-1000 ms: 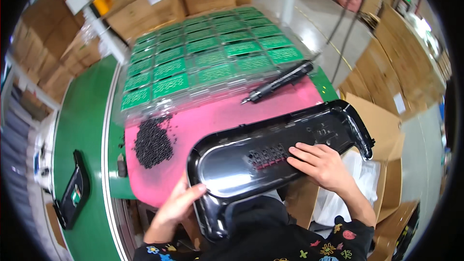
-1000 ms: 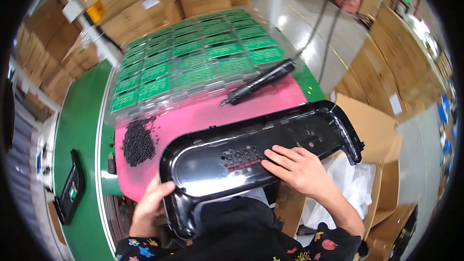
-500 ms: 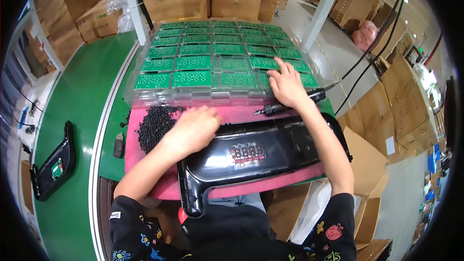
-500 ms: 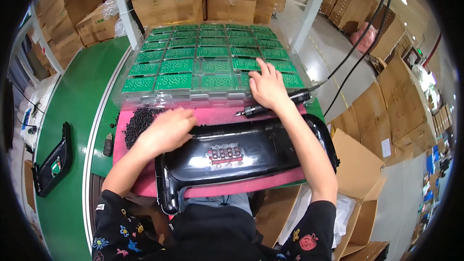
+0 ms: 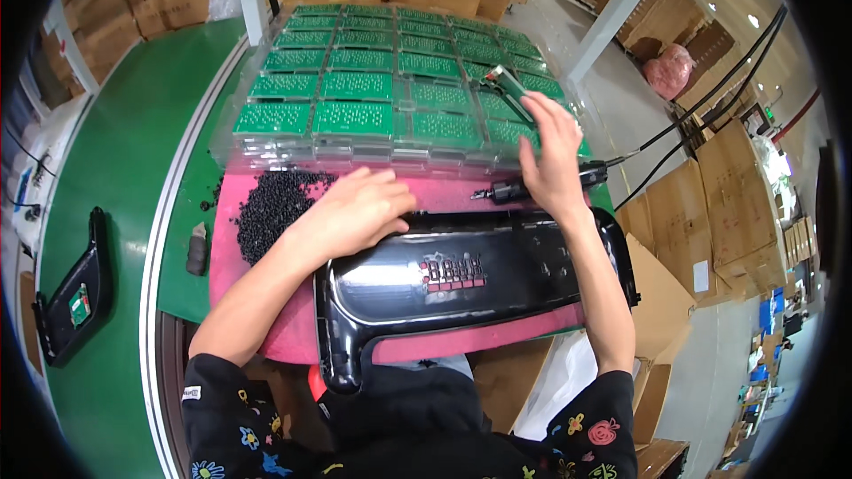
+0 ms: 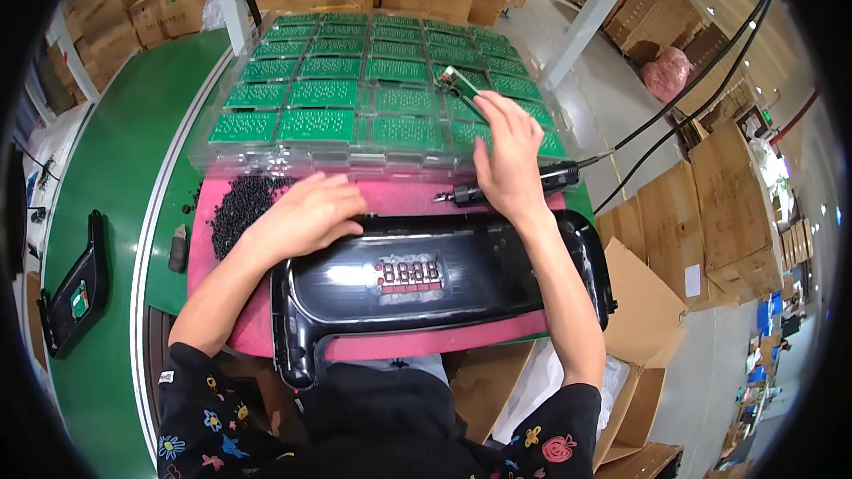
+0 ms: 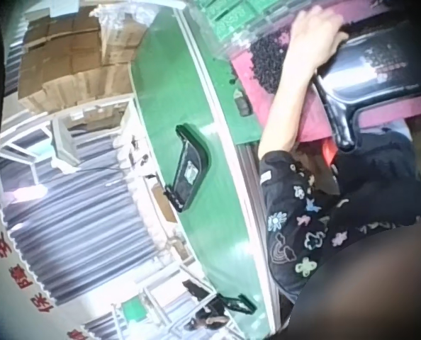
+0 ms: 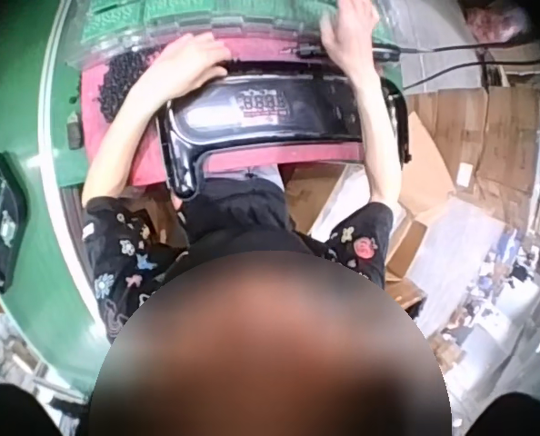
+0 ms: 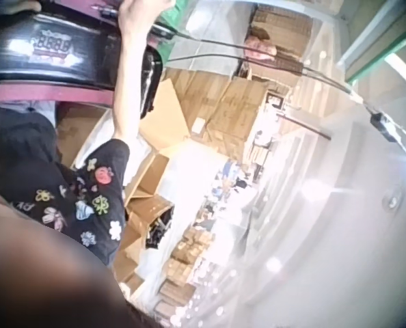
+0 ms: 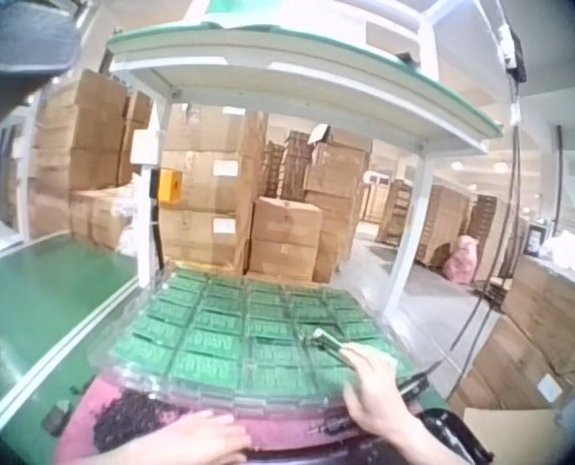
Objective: The recorder is assembling electronic circuit boards into plastic housings using an electric screwdriver.
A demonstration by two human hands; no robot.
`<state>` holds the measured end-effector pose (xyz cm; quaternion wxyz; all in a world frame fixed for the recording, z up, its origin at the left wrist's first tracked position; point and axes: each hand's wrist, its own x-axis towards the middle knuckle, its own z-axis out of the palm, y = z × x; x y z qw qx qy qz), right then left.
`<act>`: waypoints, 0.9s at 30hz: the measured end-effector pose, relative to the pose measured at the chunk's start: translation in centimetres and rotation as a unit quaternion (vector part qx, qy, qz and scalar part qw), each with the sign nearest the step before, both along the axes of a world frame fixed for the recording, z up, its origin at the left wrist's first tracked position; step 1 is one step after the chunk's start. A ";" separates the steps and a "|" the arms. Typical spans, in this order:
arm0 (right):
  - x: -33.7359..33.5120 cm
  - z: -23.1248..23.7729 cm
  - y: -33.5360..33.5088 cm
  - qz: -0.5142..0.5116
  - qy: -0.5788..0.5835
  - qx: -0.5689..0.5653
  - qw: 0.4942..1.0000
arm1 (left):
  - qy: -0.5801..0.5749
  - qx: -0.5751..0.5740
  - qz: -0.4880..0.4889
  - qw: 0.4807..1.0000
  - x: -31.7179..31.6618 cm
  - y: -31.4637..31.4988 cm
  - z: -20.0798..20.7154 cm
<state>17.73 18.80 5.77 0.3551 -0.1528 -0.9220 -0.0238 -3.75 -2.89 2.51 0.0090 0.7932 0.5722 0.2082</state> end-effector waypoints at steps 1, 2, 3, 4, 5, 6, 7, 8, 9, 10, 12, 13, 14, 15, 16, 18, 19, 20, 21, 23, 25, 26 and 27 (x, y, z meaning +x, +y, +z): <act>0.3 0.6 -1.2 0.023 0.055 -0.021 0.998 | 0.017 0.017 0.011 1.000 0.2 0.0 0.7; 0.6 1.3 -2.6 0.047 0.072 -0.061 0.994 | -0.042 0.066 0.018 0.997 0.7 0.0 1.4; 0.6 2.0 -4.0 0.081 0.081 -0.094 0.989 | -0.055 0.124 0.050 0.989 0.9 0.0 1.7; 0.8 2.2 -5.1 0.111 0.070 -0.137 0.982 | -0.053 0.170 0.065 0.982 1.2 -0.2 2.3; 1.3 2.8 -6.2 0.132 0.060 -0.174 0.974 | -0.054 0.218 0.071 0.972 1.5 -0.2 3.1; 1.5 3.2 -7.4 0.137 0.052 -0.226 0.963 | -0.055 0.209 0.066 0.974 1.6 -0.1 3.5; 1.8 3.2 -7.9 0.158 0.036 -0.238 0.958 | -0.039 0.246 0.068 0.966 1.8 0.0 3.7; 1.8 3.2 -8.3 0.187 0.028 -0.240 0.952 | -0.022 0.282 0.074 0.956 1.9 -0.1 3.7; 1.9 3.2 -8.6 0.215 0.021 -0.242 0.946 | -0.022 0.273 0.072 0.959 1.9 -0.2 3.7; 2.1 3.2 -8.6 0.229 0.011 -0.231 0.946 | -0.010 0.257 0.060 0.965 1.8 -0.4 3.6; 2.7 3.4 -9.4 0.203 0.025 -0.261 0.943 | -0.018 0.246 0.045 0.968 2.3 -0.6 4.1; 2.9 3.6 -9.7 0.181 0.039 -0.283 0.941 | -0.022 0.241 0.043 0.969 2.4 -0.7 4.3; 3.1 3.5 -9.6 0.166 0.050 -0.275 0.946 | -0.032 0.239 0.034 0.970 2.3 -0.9 4.4; 3.4 3.6 -9.5 0.125 0.053 -0.236 0.962 | -0.042 0.238 0.025 0.970 2.2 -1.0 4.4; 4.0 3.4 -9.3 0.100 0.041 -0.219 0.970 | -0.048 0.240 0.019 0.969 2.1 -1.0 4.4; 4.8 2.9 -9.2 0.078 0.046 -0.213 0.973 | -0.050 0.221 0.006 0.974 2.2 -1.1 4.5; 5.1 2.5 -9.6 0.077 0.044 -0.215 0.972 | -0.049 0.205 -0.007 0.977 2.3 -1.2 4.5; 5.5 2.4 -10.1 0.069 0.057 -0.256 0.962 | -0.051 0.198 -0.015 0.979 2.5 -1.1 4.4; 6.0 2.2 -10.5 0.061 0.070 -0.297 0.950 | -0.055 0.197 -0.015 0.979 2.5 -1.1 4.4; 7.3 1.8 -10.7 0.057 0.057 -0.342 0.936 | -0.082 0.133 -0.040 0.987 2.5 -1.4 4.4; 8.1 2.0 -11.3 0.062 0.010 -0.377 0.924 | -0.099 0.081 -0.065 0.990 2.7 -1.8 4.3; 8.6 1.7 -11.4 0.064 -0.010 -0.421 0.905 | -0.105 0.033 -0.072 0.991 2.7 -2.1 4.1; 9.0 1.3 -11.3 0.073 -0.038 -0.435 0.897 | -0.110 -0.015 -0.080 0.991 2.8 -2.4 3.8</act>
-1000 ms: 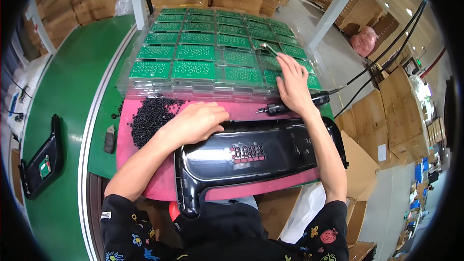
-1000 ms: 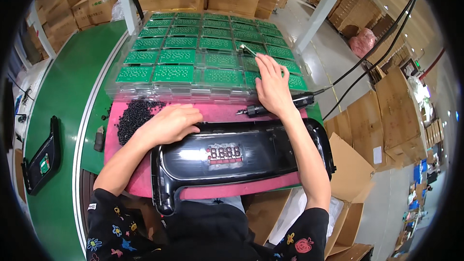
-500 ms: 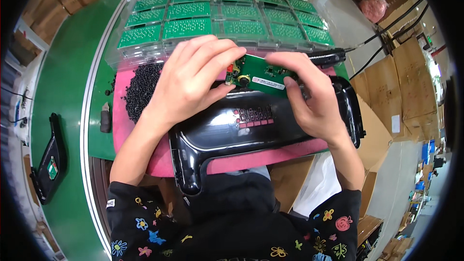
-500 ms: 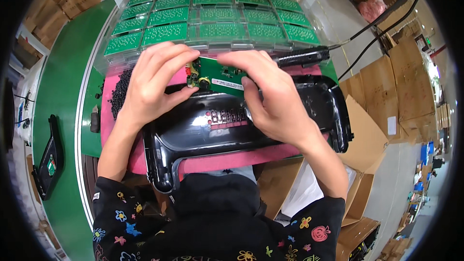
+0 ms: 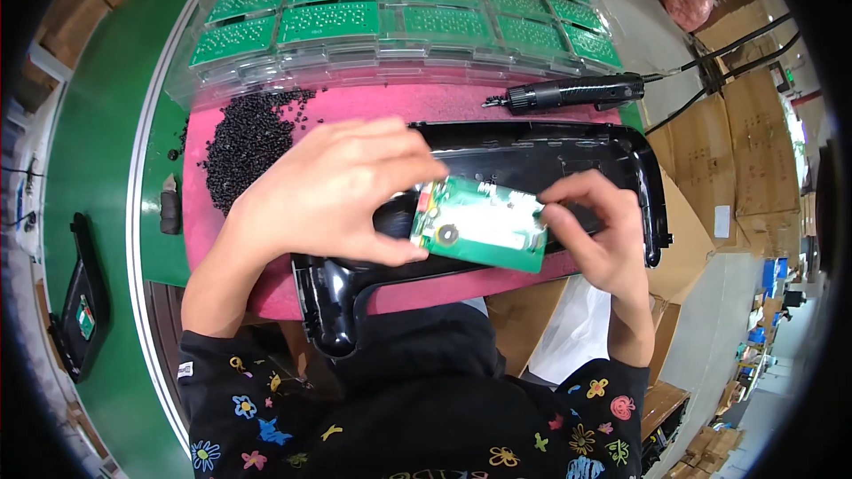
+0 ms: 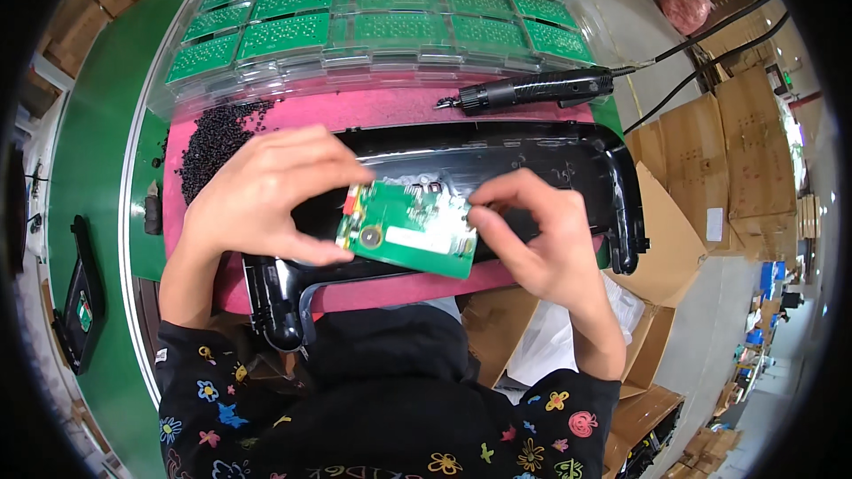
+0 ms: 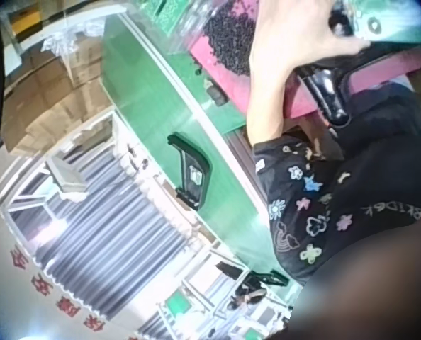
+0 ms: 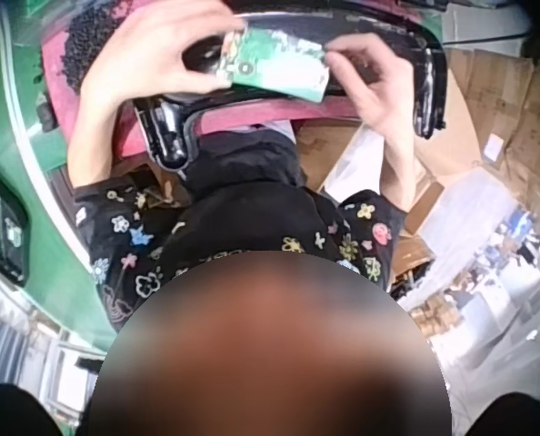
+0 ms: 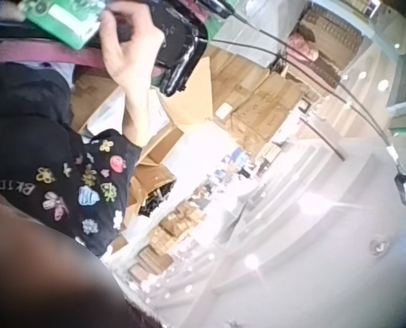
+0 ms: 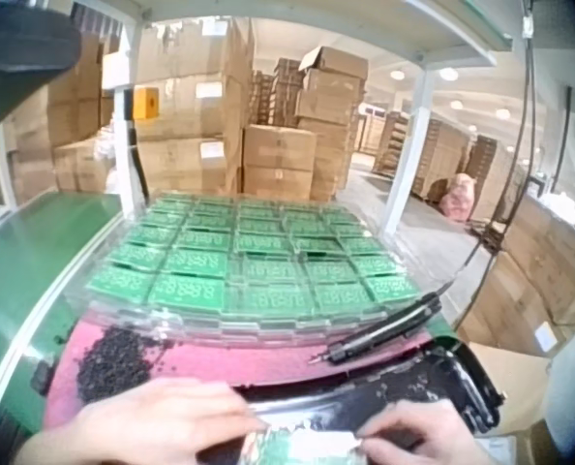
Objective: The recorder is assembling electronic circuit boards into plastic housings using an electric screwdriver.
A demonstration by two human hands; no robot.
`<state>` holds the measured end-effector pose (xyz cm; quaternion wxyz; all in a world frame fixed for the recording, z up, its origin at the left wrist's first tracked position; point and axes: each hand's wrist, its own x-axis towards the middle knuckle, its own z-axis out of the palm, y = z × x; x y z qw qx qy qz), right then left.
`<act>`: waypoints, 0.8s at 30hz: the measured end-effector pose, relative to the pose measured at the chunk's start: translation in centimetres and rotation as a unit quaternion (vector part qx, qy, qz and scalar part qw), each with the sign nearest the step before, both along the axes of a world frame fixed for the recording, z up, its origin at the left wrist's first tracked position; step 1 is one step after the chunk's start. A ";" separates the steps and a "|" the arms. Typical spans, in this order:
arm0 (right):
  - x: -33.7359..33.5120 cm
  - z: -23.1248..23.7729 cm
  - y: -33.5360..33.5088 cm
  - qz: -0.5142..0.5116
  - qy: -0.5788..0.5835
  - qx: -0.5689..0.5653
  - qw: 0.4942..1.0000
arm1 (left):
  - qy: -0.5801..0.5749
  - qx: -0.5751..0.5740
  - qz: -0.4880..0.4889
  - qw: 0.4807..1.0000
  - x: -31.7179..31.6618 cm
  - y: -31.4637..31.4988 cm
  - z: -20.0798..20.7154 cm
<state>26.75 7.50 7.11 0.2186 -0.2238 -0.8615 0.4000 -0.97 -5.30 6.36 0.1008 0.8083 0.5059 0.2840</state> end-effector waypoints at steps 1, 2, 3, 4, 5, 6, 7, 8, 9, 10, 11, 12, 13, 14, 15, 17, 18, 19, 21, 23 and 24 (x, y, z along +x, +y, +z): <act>0.4 -0.2 0.1 0.032 -0.022 -0.026 0.999 | 0.006 -0.032 -0.009 0.999 0.0 -0.2 -0.2; 0.9 -0.3 0.3 0.058 -0.047 -0.050 0.996 | -0.003 -0.056 -0.021 0.998 0.2 -0.2 -0.5; 1.3 -0.6 0.5 0.089 -0.060 -0.067 0.992 | 0.000 -0.082 -0.023 0.996 0.3 -0.1 -0.5; 1.4 -0.6 0.5 0.097 -0.071 -0.082 0.989 | 0.003 -0.107 -0.026 0.994 0.3 -0.1 -0.4; 1.4 -0.9 0.5 0.100 -0.074 -0.060 0.990 | 0.001 -0.108 -0.027 0.994 0.5 -0.1 -0.4; 1.4 -1.2 0.6 0.103 -0.076 -0.039 0.991 | 0.005 -0.116 -0.014 0.993 0.6 -0.1 -0.4; 1.4 -1.5 1.0 0.101 -0.078 -0.040 0.991 | 0.010 -0.124 -0.001 0.992 0.7 0.0 -0.5; 1.1 -2.0 1.5 0.102 -0.058 -0.021 0.993 | 0.011 -0.125 -0.001 0.992 0.8 0.0 -0.5; 0.8 -2.5 2.1 0.102 -0.037 -0.003 0.994 | 0.022 -0.152 0.031 0.988 0.9 0.1 -0.5; 0.5 -3.0 2.7 0.099 -0.021 -0.003 0.995 | 0.033 -0.178 0.062 0.981 0.9 0.2 -0.6; -0.1 -3.3 3.3 0.098 -0.011 0.024 0.995 | 0.031 -0.173 0.081 0.981 1.0 0.2 -1.0; -0.5 -3.7 3.7 0.097 0.000 0.051 0.994 | 0.032 -0.174 0.080 0.981 1.0 0.3 -1.2; -0.8 -4.2 3.7 0.083 0.004 0.030 0.996 | 0.035 -0.171 0.098 0.980 1.1 0.2 -1.5; -0.9 -4.6 3.7 0.083 0.004 0.028 0.996 | 0.038 -0.171 0.116 0.978 1.1 0.2 -1.6; -1.0 -5.0 3.8 0.083 -0.006 0.042 0.996 | 0.038 -0.173 0.116 0.977 1.1 0.3 -1.5; -1.1 -5.2 3.7 0.073 -0.012 0.045 0.996 | 0.034 -0.202 0.123 0.971 1.3 0.5 -1.5; -1.1 -5.2 3.6 0.074 -0.013 0.042 0.996 | 0.033 -0.205 0.123 0.970 1.4 0.5 -1.4; -1.0 -5.2 3.6 0.067 -0.019 0.052 0.996 | 0.044 -0.197 0.124 0.971 1.6 0.5 -1.4; -1.2 -5.3 3.5 0.058 -0.026 0.060 0.996 | 0.054 -0.191 0.123 0.972 1.7 0.5 -1.5; -1.3 -5.2 3.3 0.054 -0.032 0.079 0.995 | 0.059 -0.181 0.126 0.974 1.7 0.5 -1.6; -1.3 -5.1 3.3 0.053 -0.033 0.078 0.995 | 0.058 -0.182 0.124 0.974 1.8 0.5 -1.7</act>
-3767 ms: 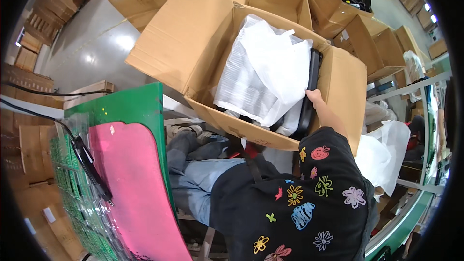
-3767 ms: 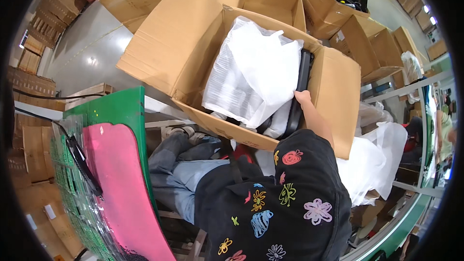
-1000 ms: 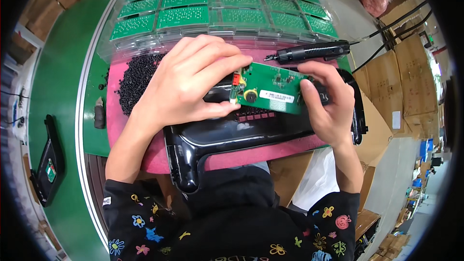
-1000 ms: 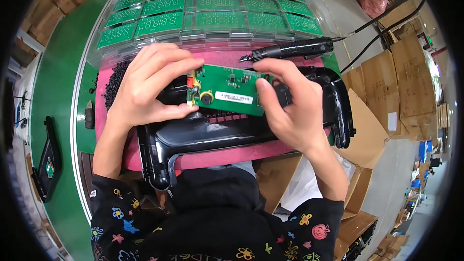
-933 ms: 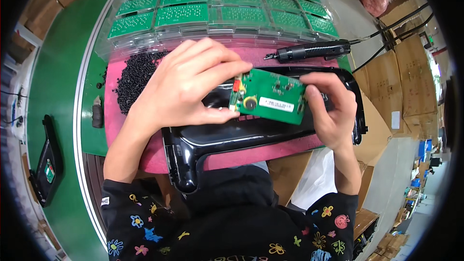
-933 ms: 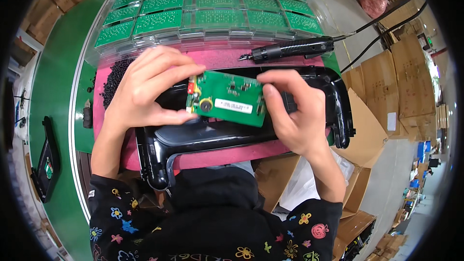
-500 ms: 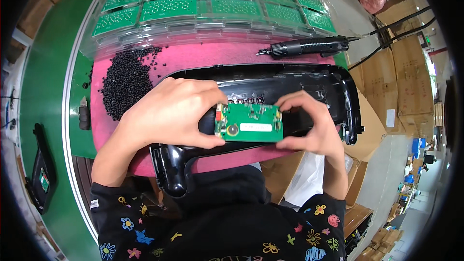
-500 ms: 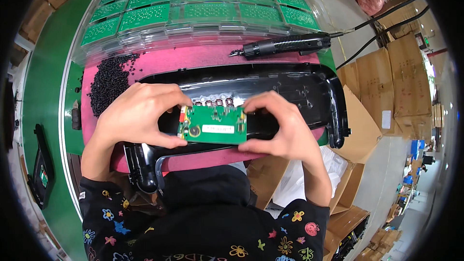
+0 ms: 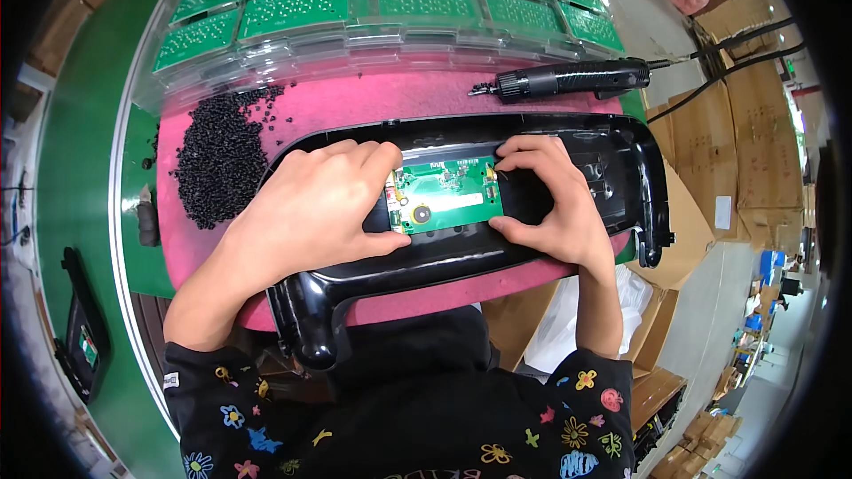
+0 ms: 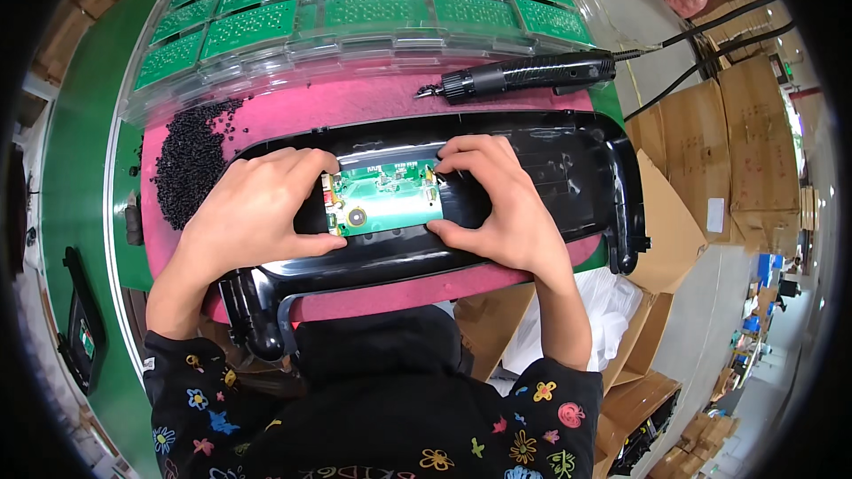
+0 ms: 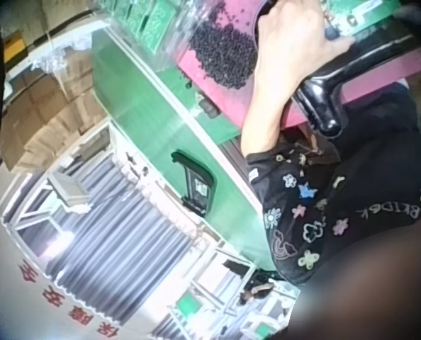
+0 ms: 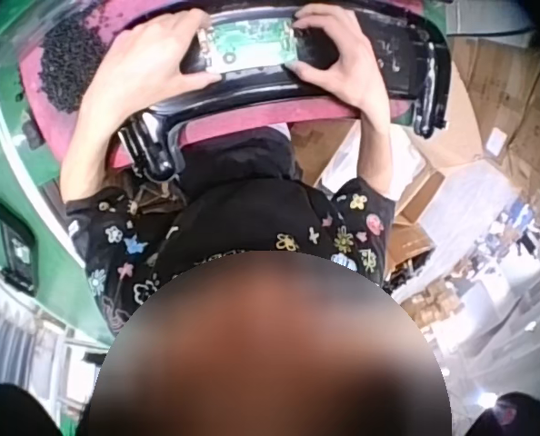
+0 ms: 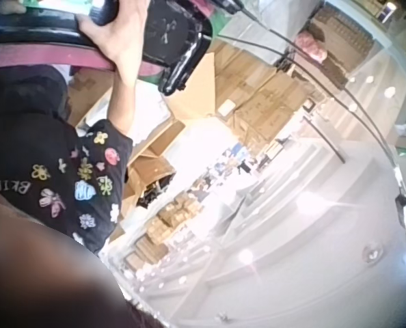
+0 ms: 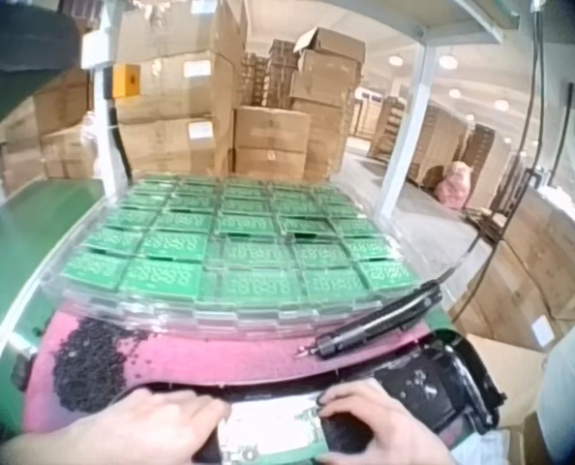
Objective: The recorder is assembling electronic circuit boards into plastic housings using an electric screwdriver.
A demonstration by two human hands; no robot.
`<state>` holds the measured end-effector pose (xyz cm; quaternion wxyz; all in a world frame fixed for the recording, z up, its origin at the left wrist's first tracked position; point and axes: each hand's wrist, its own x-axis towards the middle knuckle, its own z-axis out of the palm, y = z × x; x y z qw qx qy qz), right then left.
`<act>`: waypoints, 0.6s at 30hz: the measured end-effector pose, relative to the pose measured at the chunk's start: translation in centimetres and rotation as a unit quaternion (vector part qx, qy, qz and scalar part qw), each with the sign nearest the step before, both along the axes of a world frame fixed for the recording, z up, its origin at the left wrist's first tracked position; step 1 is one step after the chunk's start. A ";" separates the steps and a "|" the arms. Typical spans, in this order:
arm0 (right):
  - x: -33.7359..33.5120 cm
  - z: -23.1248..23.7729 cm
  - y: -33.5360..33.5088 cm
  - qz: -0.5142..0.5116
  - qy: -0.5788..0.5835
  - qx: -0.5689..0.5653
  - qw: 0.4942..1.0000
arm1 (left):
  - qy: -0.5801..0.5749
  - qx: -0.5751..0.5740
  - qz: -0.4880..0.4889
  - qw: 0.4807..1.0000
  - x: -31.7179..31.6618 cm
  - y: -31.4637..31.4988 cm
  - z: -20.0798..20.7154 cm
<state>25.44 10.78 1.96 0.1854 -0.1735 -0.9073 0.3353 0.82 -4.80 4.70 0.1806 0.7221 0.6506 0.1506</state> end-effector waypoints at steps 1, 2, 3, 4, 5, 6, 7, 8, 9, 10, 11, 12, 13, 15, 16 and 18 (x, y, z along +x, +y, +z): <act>0.0 0.1 -0.1 -0.003 -0.001 -0.001 1.000 | 0.002 0.005 0.000 1.000 0.0 0.0 0.0; 0.1 0.1 -0.1 -0.007 -0.003 -0.001 1.000 | 0.004 0.010 0.000 1.000 0.1 0.0 0.0; 0.1 0.0 -0.1 -0.008 -0.004 -0.001 1.000 | 0.002 0.009 -0.001 1.000 0.1 0.0 0.0; 0.0 0.0 0.0 -0.006 -0.001 -0.001 1.000 | 0.007 0.006 0.000 1.000 0.1 0.0 0.0; 0.0 -0.1 0.0 -0.004 0.003 -0.001 1.000 | 0.012 0.002 0.002 1.000 0.1 0.0 0.1; 0.1 0.0 0.0 -0.004 0.003 -0.001 1.000 | 0.012 0.002 0.001 1.000 0.2 0.0 0.2; 0.1 0.0 0.0 0.002 -0.001 -0.004 1.000 | 0.022 0.011 -0.003 1.000 0.2 0.0 0.3; 0.1 0.0 0.0 0.009 -0.006 -0.006 1.000 | 0.032 0.019 -0.008 0.999 0.2 0.0 0.3; 0.1 0.1 0.0 0.009 -0.006 -0.006 1.000 | 0.032 0.019 -0.007 0.999 0.2 -0.1 0.2; 0.1 0.1 0.0 0.009 -0.007 -0.003 1.000 | 0.022 0.014 -0.002 1.000 0.2 -0.1 0.1; 0.1 0.1 -0.1 0.009 -0.008 -0.001 1.000 | 0.012 0.008 0.003 1.000 0.2 -0.2 0.0; 0.1 0.0 -0.1 0.010 -0.009 -0.003 1.000 | 0.012 0.006 0.005 1.000 0.2 -0.2 0.0; 0.0 -0.1 -0.2 0.005 -0.004 0.000 1.000 | 0.014 0.003 0.005 1.000 0.2 -0.2 0.1; 0.0 0.0 -0.2 -0.001 0.000 0.005 1.000 | 0.015 0.002 0.004 1.000 0.2 -0.1 0.2; 0.1 0.0 -0.3 -0.003 -0.003 0.004 1.000 | 0.017 -0.002 0.001 1.000 0.2 -0.1 0.2; 0.1 0.0 -0.2 -0.002 -0.006 0.003 1.000 | 0.020 -0.007 0.002 1.000 0.1 -0.1 0.2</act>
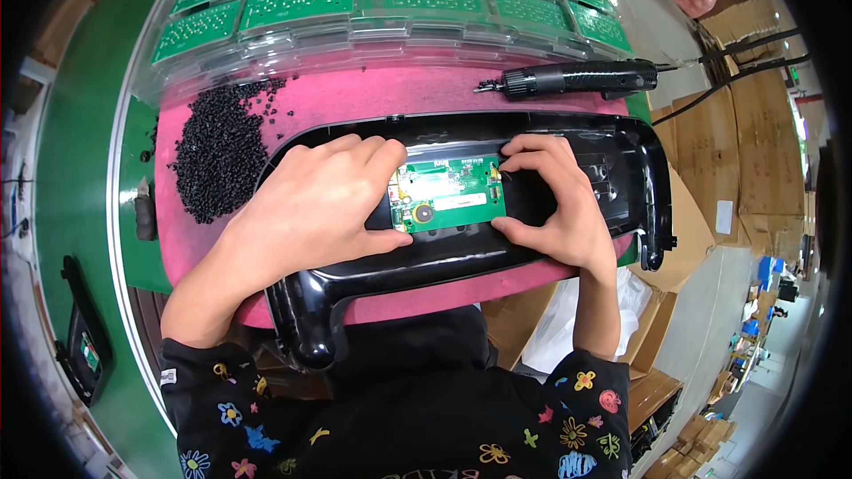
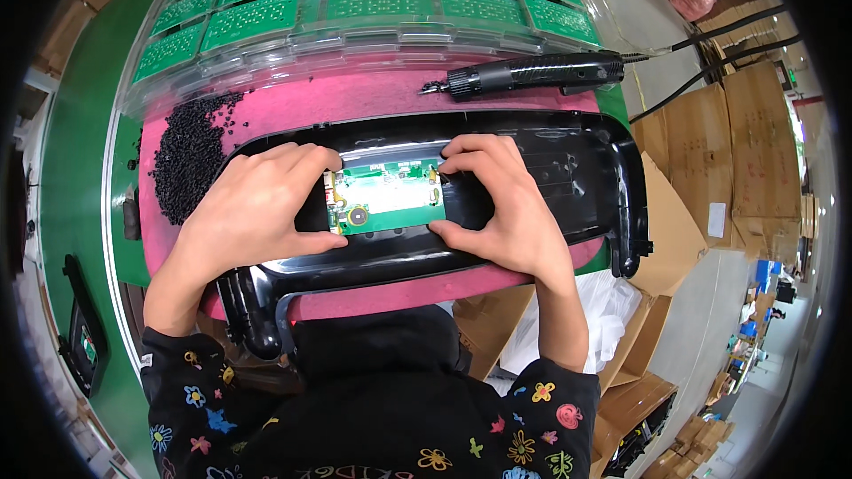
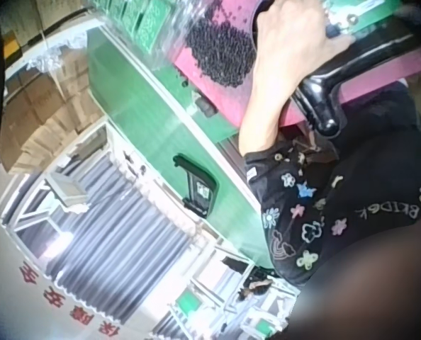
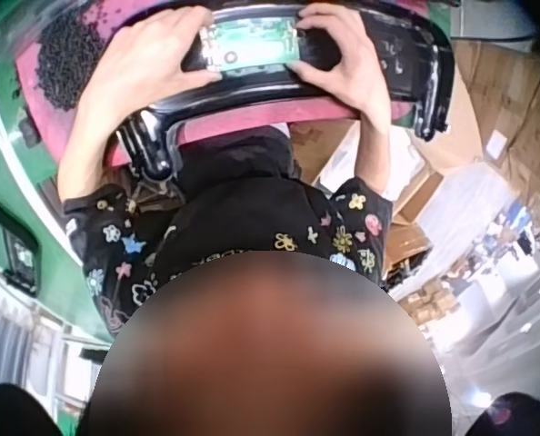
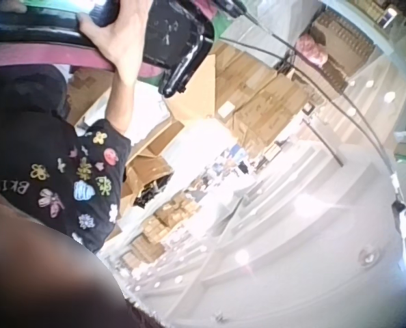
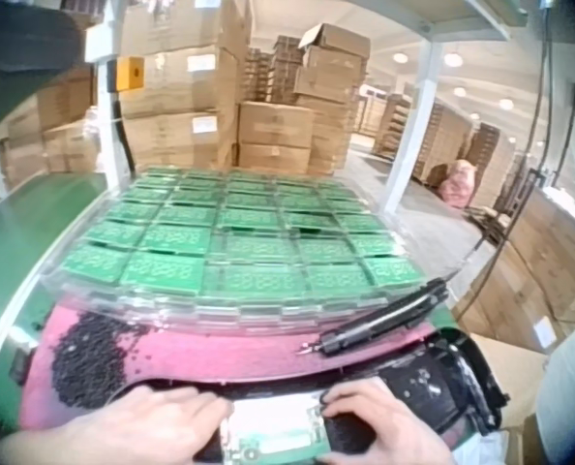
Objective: The recorder is assembling electronic circuit boards into plastic housings using an electric screwdriver.
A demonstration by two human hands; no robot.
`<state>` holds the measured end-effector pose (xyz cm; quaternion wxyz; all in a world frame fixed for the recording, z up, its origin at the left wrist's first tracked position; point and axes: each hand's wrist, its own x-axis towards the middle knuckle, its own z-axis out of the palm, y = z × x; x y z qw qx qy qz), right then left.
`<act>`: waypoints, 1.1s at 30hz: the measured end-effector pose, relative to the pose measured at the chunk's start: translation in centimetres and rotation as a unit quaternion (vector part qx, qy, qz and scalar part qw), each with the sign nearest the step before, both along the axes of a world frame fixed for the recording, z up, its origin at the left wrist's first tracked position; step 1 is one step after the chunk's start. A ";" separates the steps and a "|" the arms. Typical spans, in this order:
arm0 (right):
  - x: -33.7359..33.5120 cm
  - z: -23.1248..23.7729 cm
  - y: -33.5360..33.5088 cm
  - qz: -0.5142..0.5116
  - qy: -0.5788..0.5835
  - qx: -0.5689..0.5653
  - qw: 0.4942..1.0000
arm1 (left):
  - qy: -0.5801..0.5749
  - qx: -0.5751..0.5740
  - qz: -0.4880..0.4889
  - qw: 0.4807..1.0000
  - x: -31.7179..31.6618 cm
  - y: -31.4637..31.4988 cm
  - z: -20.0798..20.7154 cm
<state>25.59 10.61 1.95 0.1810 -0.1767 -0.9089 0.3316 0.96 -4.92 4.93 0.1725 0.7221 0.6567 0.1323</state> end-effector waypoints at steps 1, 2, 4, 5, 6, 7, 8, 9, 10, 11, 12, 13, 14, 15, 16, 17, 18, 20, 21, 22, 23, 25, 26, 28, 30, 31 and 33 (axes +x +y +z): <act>0.0 0.0 0.1 0.003 0.001 0.002 1.000 | -0.002 0.002 -0.002 1.000 -0.1 0.0 0.0; -0.1 0.0 0.1 0.006 0.001 0.004 1.000 | -0.004 0.004 -0.003 1.000 -0.2 -0.1 0.0; -0.5 0.0 0.0 0.010 -0.002 0.001 1.000 | -0.004 0.004 0.000 1.000 -0.4 -0.4 0.0; -0.2 -0.1 0.0 0.009 -0.001 -0.002 1.000 | 0.001 0.003 -0.003 1.000 -0.3 -0.2 0.0; -0.1 -0.2 0.1 0.009 0.001 -0.004 1.000 | 0.002 0.002 -0.003 1.000 -0.1 -0.1 0.0; 0.1 -0.1 0.1 0.007 0.004 -0.007 1.000 | 0.003 0.003 -0.006 1.000 0.0 0.1 0.0; 0.0 0.1 0.1 0.007 0.002 -0.009 1.000 | 0.000 0.005 -0.007 1.000 -0.1 0.1 0.0; -0.1 0.3 0.0 0.007 0.000 -0.009 1.000 | -0.002 0.006 -0.007 1.000 -0.2 0.0 0.0; 0.0 0.4 0.0 0.007 -0.002 -0.005 1.000 | -0.002 0.005 -0.009 1.000 -0.2 0.1 0.1; -0.1 0.4 0.0 0.009 -0.003 -0.002 1.000 | -0.001 0.003 -0.009 1.000 -0.2 0.0 0.1; -0.2 0.3 0.0 0.011 -0.002 -0.003 1.000 | -0.001 0.003 -0.006 1.000 -0.2 0.0 0.1; -0.2 0.3 0.0 0.012 -0.005 -0.001 1.000 | 0.001 -0.005 -0.006 1.000 -0.2 0.0 0.1; -0.3 0.4 -0.1 0.013 -0.007 0.001 1.000 | 0.001 -0.014 -0.006 1.000 -0.3 -0.1 0.1; -0.3 0.4 -0.2 0.015 -0.006 0.000 1.000 | 0.002 -0.015 -0.004 1.000 -0.3 -0.2 0.2; -0.3 0.4 -0.2 0.010 -0.008 -0.006 1.000 | 0.002 -0.015 -0.003 1.000 -0.3 -0.2 0.2; -0.3 0.4 -0.3 0.005 -0.010 -0.012 1.000 | 0.002 -0.015 -0.002 1.000 -0.2 -0.3 0.1; -0.4 0.3 -0.3 0.008 -0.009 -0.013 1.000 | 0.003 -0.016 0.001 1.000 -0.2 -0.3 0.1; -0.3 0.5 -0.4 0.003 -0.019 -0.004 1.000 | 0.003 -0.021 -0.004 1.000 -0.2 -0.3 0.1; -0.2 0.6 -0.4 0.005 -0.019 -0.004 1.000 | 0.004 -0.021 -0.001 1.000 -0.2 -0.3 0.1; -0.2 0.7 -0.4 0.001 -0.022 -0.001 1.000 | 0.005 -0.013 -0.009 1.000 -0.2 -0.3 0.1; -0.2 0.7 -0.4 -0.003 -0.026 -0.001 1.000 | 0.007 -0.007 -0.016 1.000 -0.2 -0.3 0.0; -0.3 0.6 -0.5 -0.003 -0.028 -0.005 1.000 | 0.011 -0.009 -0.016 1.000 -0.3 -0.3 0.0; -0.3 0.6 -0.5 -0.006 -0.032 -0.007 0.999 | 0.014 -0.009 -0.019 1.000 -0.3 -0.3 -0.1; -0.3 0.6 -0.5 -0.005 -0.033 -0.006 0.999 | 0.014 -0.006 -0.019 1.000 -0.3 -0.4 -0.2; -0.3 0.7 -0.5 -0.006 -0.036 -0.005 0.999 | 0.013 -0.002 -0.022 1.000 -0.4 -0.4 -0.1; -0.2 0.7 -0.5 -0.008 -0.039 -0.009 0.999 | 0.017 -0.003 -0.024 1.000 -0.3 -0.4 0.0; -0.3 0.9 -0.5 -0.008 -0.041 -0.011 0.999 | 0.023 -0.003 -0.024 0.999 -0.3 -0.5 0.2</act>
